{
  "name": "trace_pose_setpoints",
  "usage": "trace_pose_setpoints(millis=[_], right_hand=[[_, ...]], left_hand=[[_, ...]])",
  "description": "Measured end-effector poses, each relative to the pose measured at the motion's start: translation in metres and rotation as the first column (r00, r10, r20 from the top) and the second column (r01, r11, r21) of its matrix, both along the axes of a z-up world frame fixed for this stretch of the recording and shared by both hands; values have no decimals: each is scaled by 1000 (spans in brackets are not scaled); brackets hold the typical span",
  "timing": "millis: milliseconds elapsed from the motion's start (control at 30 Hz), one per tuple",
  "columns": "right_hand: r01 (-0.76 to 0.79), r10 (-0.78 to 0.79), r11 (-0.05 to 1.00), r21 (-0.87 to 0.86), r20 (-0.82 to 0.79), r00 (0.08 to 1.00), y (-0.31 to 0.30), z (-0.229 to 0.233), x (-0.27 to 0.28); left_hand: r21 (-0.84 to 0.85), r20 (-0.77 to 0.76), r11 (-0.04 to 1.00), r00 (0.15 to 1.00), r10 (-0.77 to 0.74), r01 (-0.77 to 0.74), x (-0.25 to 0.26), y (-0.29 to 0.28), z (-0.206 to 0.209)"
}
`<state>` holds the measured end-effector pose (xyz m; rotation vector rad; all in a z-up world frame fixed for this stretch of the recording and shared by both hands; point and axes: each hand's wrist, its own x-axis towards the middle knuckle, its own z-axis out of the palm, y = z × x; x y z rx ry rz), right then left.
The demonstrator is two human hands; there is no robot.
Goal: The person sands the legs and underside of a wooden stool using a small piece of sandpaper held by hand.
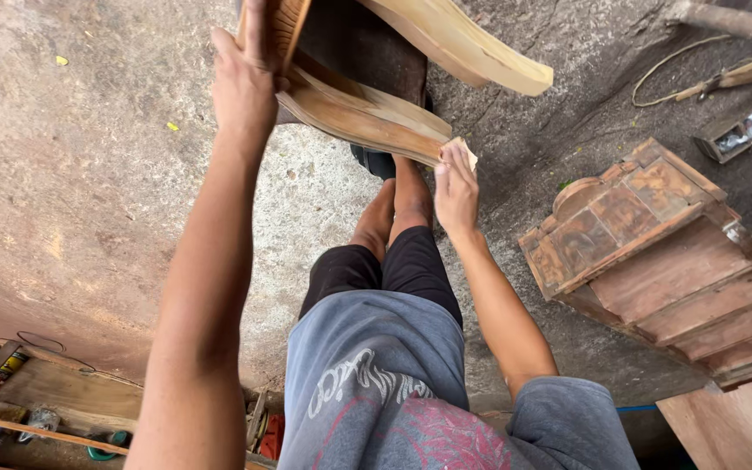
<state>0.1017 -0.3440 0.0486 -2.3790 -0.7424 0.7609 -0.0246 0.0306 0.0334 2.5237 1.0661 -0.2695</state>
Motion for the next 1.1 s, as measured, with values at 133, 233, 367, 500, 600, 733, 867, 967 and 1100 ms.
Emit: trace_pose_setpoints(millis=[133, 233, 367, 500, 600, 733, 867, 967, 1100], right_hand=[[-155, 158, 987, 52, -53, 986, 91, -15, -16], [-278, 292, 952, 130, -108, 950, 155, -21, -25], [-232, 265, 952, 200, -161, 951, 171, -25, -19], [66, 5, 984, 167, -391, 920, 137, 0, 1], [300, -195, 945, 134, -503, 842, 118, 7, 30], [443, -345, 895, 44, -563, 751, 102, 28, 62], [591, -351, 802, 86, -732, 583, 102, 50, 62], [625, -337, 773, 111, -763, 552, 106, 68, 46], [526, -336, 834, 167, -602, 724, 103, 81, 17]], left_hand=[[32, -31, 999, 999, 33, -32, 9, -9, 9], [20, 28, 999, 999, 37, -38, 15, -7, 23], [12, 49, 1000, 998, 26, -27, 13, -11, 32], [33, -34, 999, 999, 26, -25, 17, -8, 27], [-19, -86, 999, 996, 28, -29, 14, -14, 29], [-31, -34, 999, 999, 20, -21, 19, -7, 37], [-94, -43, 995, 999, 20, -24, 17, -5, 43], [-22, 122, 1000, 993, 7, -5, 20, -11, 49], [-235, 443, 965, 896, 4, 112, 4, -64, 82]])
